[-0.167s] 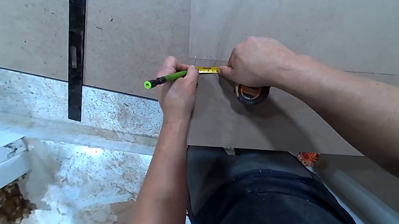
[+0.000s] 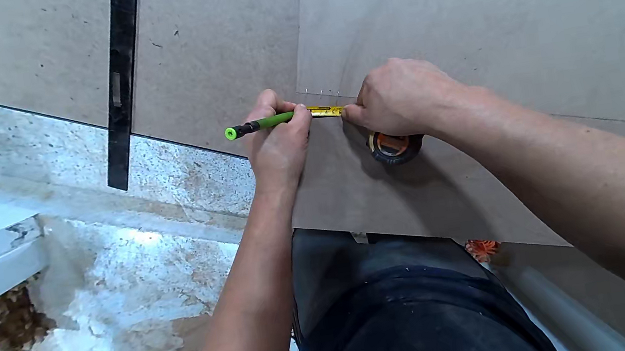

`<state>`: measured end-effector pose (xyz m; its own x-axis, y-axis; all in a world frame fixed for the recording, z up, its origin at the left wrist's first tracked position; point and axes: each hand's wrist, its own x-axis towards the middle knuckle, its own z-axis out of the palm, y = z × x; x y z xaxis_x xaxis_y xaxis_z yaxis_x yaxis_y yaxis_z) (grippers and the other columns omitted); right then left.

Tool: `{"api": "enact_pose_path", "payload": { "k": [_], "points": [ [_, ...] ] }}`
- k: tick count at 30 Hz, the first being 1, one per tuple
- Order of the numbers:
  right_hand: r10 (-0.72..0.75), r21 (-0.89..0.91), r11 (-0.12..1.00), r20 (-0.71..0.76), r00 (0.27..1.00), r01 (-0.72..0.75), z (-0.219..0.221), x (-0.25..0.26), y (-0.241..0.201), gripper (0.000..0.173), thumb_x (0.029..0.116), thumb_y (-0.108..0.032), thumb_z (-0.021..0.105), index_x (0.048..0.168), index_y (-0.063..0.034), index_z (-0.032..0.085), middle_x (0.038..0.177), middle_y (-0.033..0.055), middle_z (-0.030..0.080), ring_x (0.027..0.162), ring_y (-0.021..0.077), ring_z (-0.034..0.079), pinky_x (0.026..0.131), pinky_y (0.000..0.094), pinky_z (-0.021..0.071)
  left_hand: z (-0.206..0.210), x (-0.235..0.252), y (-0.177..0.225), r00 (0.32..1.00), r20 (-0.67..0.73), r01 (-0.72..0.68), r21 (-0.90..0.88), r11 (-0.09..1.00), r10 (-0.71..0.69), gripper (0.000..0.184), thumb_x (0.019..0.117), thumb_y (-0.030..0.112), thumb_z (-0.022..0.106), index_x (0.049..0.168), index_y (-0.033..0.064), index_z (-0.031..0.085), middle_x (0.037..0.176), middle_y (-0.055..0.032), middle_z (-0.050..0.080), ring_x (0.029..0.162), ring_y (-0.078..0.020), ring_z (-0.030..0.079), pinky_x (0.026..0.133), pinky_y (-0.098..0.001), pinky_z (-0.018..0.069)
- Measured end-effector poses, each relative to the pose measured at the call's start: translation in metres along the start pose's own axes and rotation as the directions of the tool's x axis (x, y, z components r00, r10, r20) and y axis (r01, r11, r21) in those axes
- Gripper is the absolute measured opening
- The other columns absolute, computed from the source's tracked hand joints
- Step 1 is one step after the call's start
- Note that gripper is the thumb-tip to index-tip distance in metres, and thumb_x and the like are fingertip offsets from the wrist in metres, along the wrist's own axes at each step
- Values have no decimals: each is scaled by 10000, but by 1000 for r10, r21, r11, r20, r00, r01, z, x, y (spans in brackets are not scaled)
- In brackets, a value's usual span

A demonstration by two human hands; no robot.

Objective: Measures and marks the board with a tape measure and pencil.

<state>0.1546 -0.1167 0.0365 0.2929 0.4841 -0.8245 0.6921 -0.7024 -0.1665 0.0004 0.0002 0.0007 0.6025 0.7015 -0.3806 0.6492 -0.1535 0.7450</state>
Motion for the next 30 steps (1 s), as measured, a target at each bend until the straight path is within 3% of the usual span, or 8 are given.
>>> {"api": "enact_pose_path", "payload": {
  "k": [3,6,10,15,20,25,27,30],
  "points": [
    [-127,58,990,-43,991,130,2,2,15,619,1061,-594,387,654,-182,607,641,47,580,652,258,627,539,507,467,-14,0,-13,998,-23,61,-172,983,-66,141,918,212,772,856,123,683,723,1,700,607,-113,666,577,-311,578],
    [-185,330,900,-301,935,284,15,-5,51,585,1091,-547,390,736,-191,690,660,-22,622,640,147,625,580,446,484,-44,8,-28,993,-55,104,13,995,-103,380,936,403,762,725,128,607,609,13,618,513,-118,585,510,-351,513],
    [119,652,637,-610,783,411,46,-14,86,527,1106,-476,416,838,-150,734,724,-29,688,625,88,639,581,367,550,-80,27,-24,984,74,94,554,827,-161,537,960,539,680,726,58,633,631,-118,583,619,-321,600,598,-597,479],
    [333,773,472,-602,726,425,53,-12,96,616,1102,-543,355,818,-146,732,695,13,685,582,153,639,524,401,545,-96,59,-17,991,111,-18,667,745,-75,526,957,565,678,771,79,602,649,-107,577,642,-318,610,603,-566,498],
    [403,771,489,-615,678,409,58,-6,93,569,1097,-494,382,787,-171,733,717,-27,704,619,113,650,578,398,555,-89,106,10,979,17,-177,557,811,202,391,990,387,692,1148,31,714,996,-166,728,947,-338,712,889,-581,569],
    [416,764,539,-607,677,353,58,-8,91,571,1104,-490,369,801,-178,739,710,-35,701,609,97,642,566,393,538,-36,196,77,942,128,-329,543,773,311,459,1056,309,545,1480,133,573,1241,-168,693,1145,-333,670,1019,-538,520],
    [410,754,547,-620,669,363,58,-8,91,561,1107,-472,377,789,-172,729,694,-38,691,595,84,630,552,367,527,-18,220,92,949,137,-307,609,731,285,406,1061,294,526,1423,144,630,1322,-145,666,1241,-318,629,1068,-518,492],
    [404,748,537,-634,659,391,59,-5,93,525,1100,-447,410,777,-181,728,695,-66,690,605,36,622,560,316,518,-12,228,105,953,139,-294,640,710,270,282,1032,234,556,1213,90,717,1245,-129,693,1206,-288,649,1058,-498,494]
  ]
}}
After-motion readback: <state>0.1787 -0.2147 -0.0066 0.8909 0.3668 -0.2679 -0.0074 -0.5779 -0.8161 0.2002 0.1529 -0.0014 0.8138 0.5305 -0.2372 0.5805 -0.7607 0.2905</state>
